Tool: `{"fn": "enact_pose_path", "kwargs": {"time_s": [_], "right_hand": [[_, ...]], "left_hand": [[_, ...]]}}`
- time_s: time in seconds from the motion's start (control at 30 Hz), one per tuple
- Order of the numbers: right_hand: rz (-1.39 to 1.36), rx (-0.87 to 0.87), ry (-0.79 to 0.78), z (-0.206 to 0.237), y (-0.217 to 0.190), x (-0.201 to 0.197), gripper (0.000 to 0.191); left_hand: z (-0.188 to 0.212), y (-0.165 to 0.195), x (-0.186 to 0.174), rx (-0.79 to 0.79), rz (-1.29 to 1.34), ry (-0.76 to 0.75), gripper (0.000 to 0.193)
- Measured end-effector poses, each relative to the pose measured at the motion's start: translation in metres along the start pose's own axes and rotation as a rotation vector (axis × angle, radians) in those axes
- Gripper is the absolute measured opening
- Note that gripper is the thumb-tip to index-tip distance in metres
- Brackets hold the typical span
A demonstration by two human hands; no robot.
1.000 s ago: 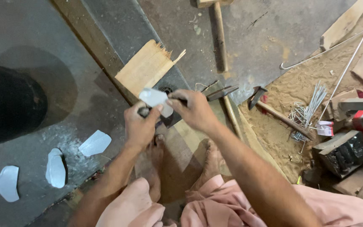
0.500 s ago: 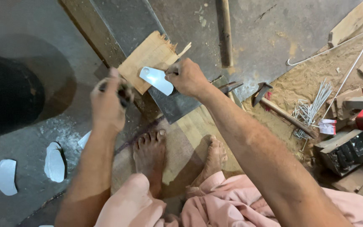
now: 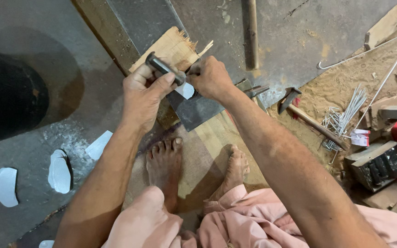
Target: The person sits on the floor and trims white insole-shaped pieces with shears, cutting excess material from their edges. They then place a trimmed piece on a metal form and hammer it with a mallet, and stack the finished pieces in a pile.
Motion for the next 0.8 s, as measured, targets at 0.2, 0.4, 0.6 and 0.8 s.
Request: {"fn": "enact_pose_path", "kwargs": {"time_s": [0.2, 0.4, 0.6, 0.8], "right_hand": [[0.031, 0.058, 0.022, 0.002, -0.004, -0.002, 0.020], [0.042, 0.004, 0.052, 0.002, -0.005, -0.001, 0.019], [-0.060, -0.115, 0.045, 0.010, 0.018, -0.016, 0.024], [0.423, 0.114, 0.403, 0.094, 0.117, -0.035, 0.036]], "left_hand": [[-0.017, -0.023, -0.006, -0.061, 0.248, -0.035, 0.014], [-0.020, -0.041, -0.010, -0.008, 0.193, -0.074, 0.017], [-0.014, -0.036, 0.004, 0.202, -0.453, -0.098, 0.019], [0.000, -0.017, 0.015, 0.249, -0.681, -0.198, 0.021]]}}
Point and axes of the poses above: each hand's wrist, its own z-axis away from the middle knuckle, its own x-axis out of the palm, y = z × x, the point moved 3 cm from there along -z, towards the middle knuckle, and after that the axes turned 5 degrees about -y, right-handed, at the moved point
